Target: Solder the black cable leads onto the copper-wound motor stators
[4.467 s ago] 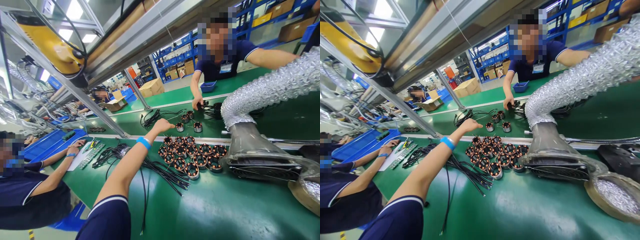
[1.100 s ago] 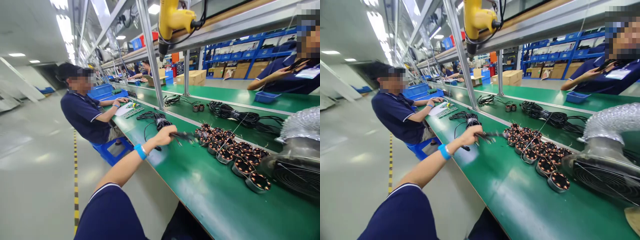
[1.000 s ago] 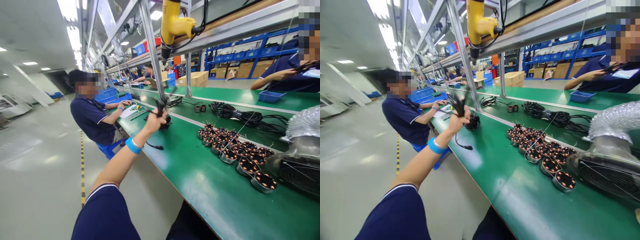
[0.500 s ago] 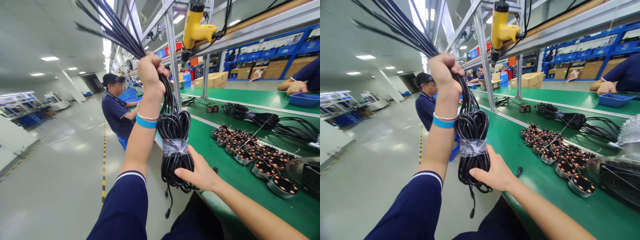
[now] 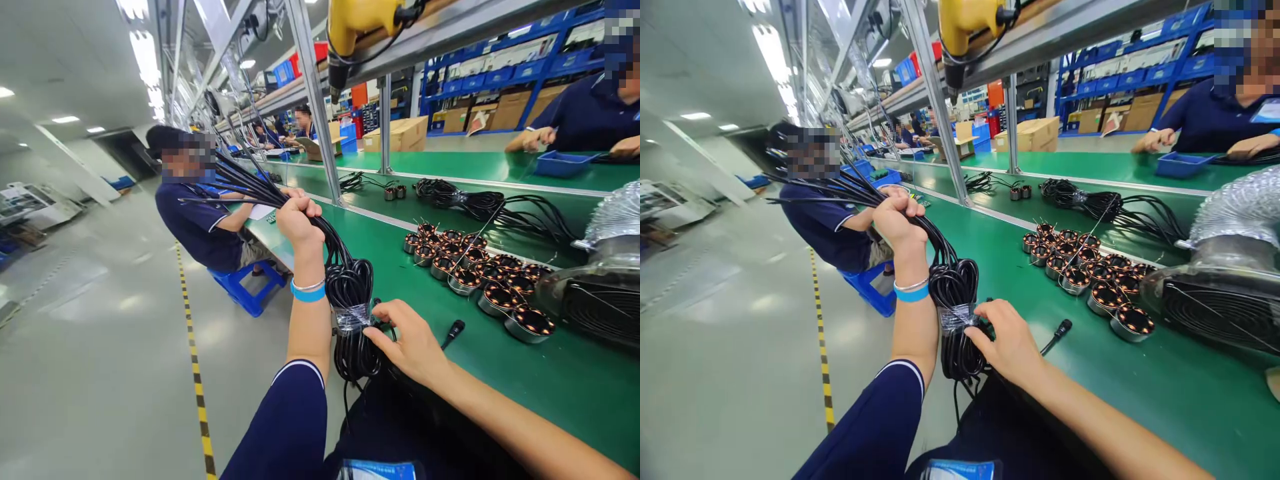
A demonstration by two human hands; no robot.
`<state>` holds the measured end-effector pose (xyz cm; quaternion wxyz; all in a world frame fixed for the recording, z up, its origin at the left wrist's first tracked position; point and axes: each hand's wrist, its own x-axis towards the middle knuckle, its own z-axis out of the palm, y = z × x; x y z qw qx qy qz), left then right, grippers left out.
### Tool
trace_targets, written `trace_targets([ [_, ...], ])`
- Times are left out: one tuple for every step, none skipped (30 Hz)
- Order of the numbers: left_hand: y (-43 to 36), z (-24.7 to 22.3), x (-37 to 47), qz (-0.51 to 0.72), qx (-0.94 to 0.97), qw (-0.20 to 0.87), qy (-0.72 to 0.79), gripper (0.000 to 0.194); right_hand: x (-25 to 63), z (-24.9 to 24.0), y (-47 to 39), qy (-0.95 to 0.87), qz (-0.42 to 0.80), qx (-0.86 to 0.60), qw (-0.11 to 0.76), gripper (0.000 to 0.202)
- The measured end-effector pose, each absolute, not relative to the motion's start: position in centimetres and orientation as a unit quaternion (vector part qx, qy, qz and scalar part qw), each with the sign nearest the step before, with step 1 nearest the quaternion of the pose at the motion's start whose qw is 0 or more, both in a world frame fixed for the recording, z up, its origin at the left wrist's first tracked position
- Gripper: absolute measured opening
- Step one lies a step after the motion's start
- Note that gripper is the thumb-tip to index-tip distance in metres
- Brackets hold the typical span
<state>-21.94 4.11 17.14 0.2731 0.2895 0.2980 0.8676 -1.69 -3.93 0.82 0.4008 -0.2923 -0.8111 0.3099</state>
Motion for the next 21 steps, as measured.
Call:
trace_targets([
  [4.0,17.3,-21.8,0.876,0.282,0.264,0.289,0.026,-1.9,1.0,-4.0,-0.816,0.310,-0.285,0.397,0.014],
  [4.0,17.4,-21.7,0.878,0.276,0.260,0.291,0.027,-2.1,1.3,-4.0,-0.819,0.311,-0.282,0.392,0.012],
  [3.8,17.5,-21.5,0.877,0.271,0.260,0.299,0.027,-2.3,1.6,-4.1,-0.821,0.313,-0.282,0.386,0.011],
  [3.8,17.6,-21.2,0.876,0.266,0.262,0.305,0.027,-2.5,2.0,-4.2,-0.822,0.316,-0.284,0.379,0.011],
  [3.7,17.6,-21.0,0.876,0.263,0.264,0.307,0.028,-2.6,2.3,-4.2,-0.823,0.321,-0.287,0.370,0.011],
  [3.7,17.7,-20.8,0.876,0.263,0.267,0.304,0.028,-2.6,2.6,-4.3,-0.824,0.326,-0.290,0.362,0.011],
  [3.7,17.7,-20.7,0.876,0.266,0.270,0.298,0.029,-2.5,2.8,-4.4,-0.824,0.332,-0.292,0.353,0.013],
  [3.7,17.6,-20.7,0.877,0.270,0.272,0.291,0.029,-2.2,3.0,-4.4,-0.824,0.339,-0.295,0.345,0.014],
  [3.7,17.6,-20.8,0.876,0.272,0.276,0.286,0.029,-1.8,3.0,-4.3,-0.822,0.345,-0.300,0.338,0.016],
  [3.7,17.6,-21.0,0.876,0.273,0.282,0.282,0.029,-1.4,2.9,-4.1,-0.817,0.353,-0.311,0.334,0.017],
  [3.6,17.7,-21.3,0.873,0.272,0.291,0.280,0.028,-0.9,2.7,-3.8,-0.809,0.361,-0.326,0.331,0.018],
  [3.3,17.8,-21.6,0.869,0.271,0.306,0.278,0.028,-0.5,2.3,-3.2,-0.798,0.370,-0.345,0.328,0.017],
  [2.9,17.9,-21.9,0.864,0.271,0.323,0.275,0.027,-0.2,1.9,-2.5,-0.785,0.382,-0.366,0.323,0.017],
  [2.4,18.2,-22.2,0.857,0.274,0.340,0.273,0.027,-0.3,1.5,-1.5,-0.771,0.396,-0.385,0.318,0.017],
  [1.7,18.5,-22.2,0.849,0.280,0.357,0.272,0.027,-0.7,1.2,-0.4,-0.756,0.413,-0.401,0.311,0.016],
  [1.1,18.9,-22.1,0.840,0.291,0.371,0.270,0.027,-1.5,1.0,0.9,-0.743,0.431,-0.413,0.303,0.015],
  [0.4,19.3,-21.7,0.831,0.303,0.384,0.266,0.028,-2.6,1.0,2.1,-0.729,0.449,-0.421,0.298,0.016],
  [-0.2,19.7,-21.0,0.822,0.317,0.397,0.257,0.028,-3.9,1.2,3.3,-0.717,0.463,-0.426,0.299,0.021],
  [-0.8,20.2,-20.1,0.815,0.330,0.409,0.246,0.028,-5.4,1.7,4.4,-0.709,0.474,-0.426,0.302,0.027],
  [-1.2,20.5,-19.1,0.806,0.340,0.424,0.236,0.028,-6.9,2.2,5.2,-0.706,0.485,-0.416,0.306,0.030],
  [-1.4,20.8,-18.0,0.796,0.349,0.439,0.228,0.028,-8.2,2.9,5.7,-0.705,0.495,-0.401,0.311,0.031],
])
